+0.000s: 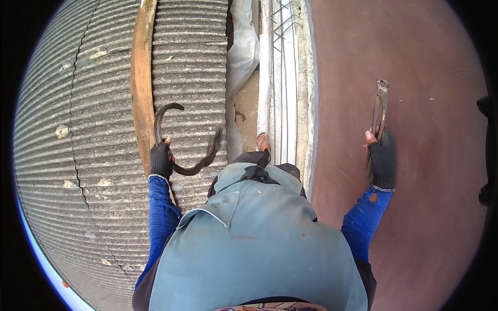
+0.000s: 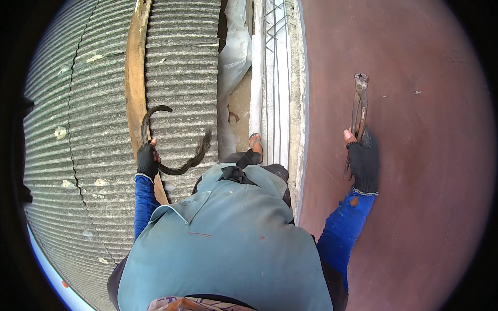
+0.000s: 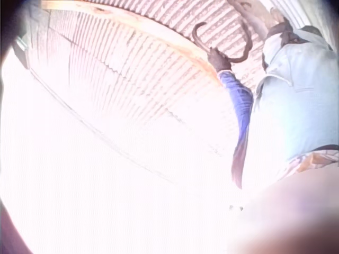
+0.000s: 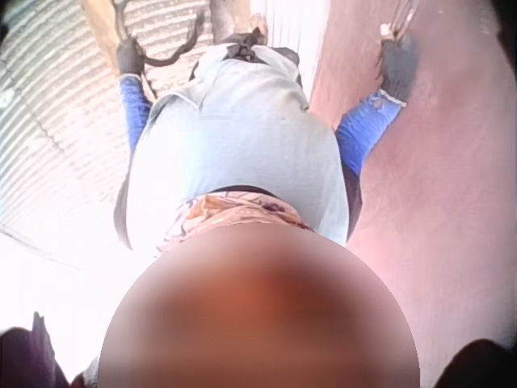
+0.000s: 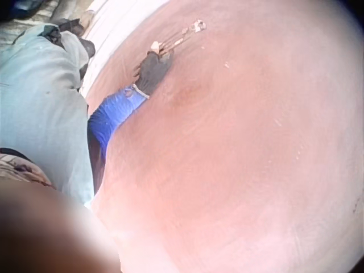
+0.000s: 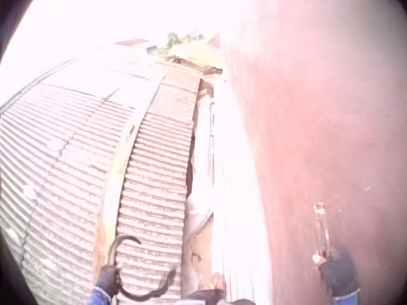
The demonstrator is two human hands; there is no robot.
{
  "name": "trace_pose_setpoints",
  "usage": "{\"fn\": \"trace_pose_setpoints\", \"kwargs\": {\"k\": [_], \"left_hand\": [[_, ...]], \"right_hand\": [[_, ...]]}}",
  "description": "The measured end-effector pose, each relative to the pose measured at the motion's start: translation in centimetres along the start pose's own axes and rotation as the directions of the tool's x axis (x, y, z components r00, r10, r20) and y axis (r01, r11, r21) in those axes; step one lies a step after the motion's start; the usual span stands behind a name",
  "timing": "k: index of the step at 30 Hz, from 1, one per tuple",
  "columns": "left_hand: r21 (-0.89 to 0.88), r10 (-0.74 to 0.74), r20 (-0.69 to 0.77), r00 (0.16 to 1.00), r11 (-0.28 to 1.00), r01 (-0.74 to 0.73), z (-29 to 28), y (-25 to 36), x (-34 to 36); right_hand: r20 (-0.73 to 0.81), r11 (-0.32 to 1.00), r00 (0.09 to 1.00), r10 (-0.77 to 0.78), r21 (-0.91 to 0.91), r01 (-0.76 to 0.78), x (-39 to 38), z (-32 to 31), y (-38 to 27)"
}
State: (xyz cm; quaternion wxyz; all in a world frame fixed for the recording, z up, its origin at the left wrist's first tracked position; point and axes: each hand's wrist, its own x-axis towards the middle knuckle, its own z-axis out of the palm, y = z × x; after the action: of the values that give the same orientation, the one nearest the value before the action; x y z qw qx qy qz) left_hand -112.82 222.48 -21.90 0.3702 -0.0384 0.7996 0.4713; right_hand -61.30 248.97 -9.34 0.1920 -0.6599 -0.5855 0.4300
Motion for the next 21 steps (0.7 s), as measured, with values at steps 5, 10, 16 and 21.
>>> {"fn": "trace_pose_setpoints", "kwargs": {"k": [5, 10, 16, 21], "left_hand": [[-0.029, 0.042, -0.039, 0.998, 0.999, -0.043, 0.9, 4.0, 2.5], [0.003, 0.078, -0.044, 0.996, 0.997, -0.078, 2.1, 6.5, 4.7], [0.077, 0.06, -0.041, 0.997, 0.995, -0.057, 5.6, 9.8, 9.2], [0.13, 0.034, -0.042, 0.999, 0.991, -0.029, 11.0, 14.6, 15.1]], "right_hand": [[-0.059, 1.0, 0.998, 0.01, 0.027, -0.008, 0.2, 0.1, 0.5], [-0.087, 0.997, 0.994, 0.073, -0.014, -0.075, 1.5, 0.5, -0.7], [-0.063, 0.997, 0.996, 0.07, 0.02, -0.069, 10.4, 1.7, -3.7], [0.014, 0.972, 1.0, -0.023, 0.233, 0.019, 25.4, 4.5, -8.2]]}}
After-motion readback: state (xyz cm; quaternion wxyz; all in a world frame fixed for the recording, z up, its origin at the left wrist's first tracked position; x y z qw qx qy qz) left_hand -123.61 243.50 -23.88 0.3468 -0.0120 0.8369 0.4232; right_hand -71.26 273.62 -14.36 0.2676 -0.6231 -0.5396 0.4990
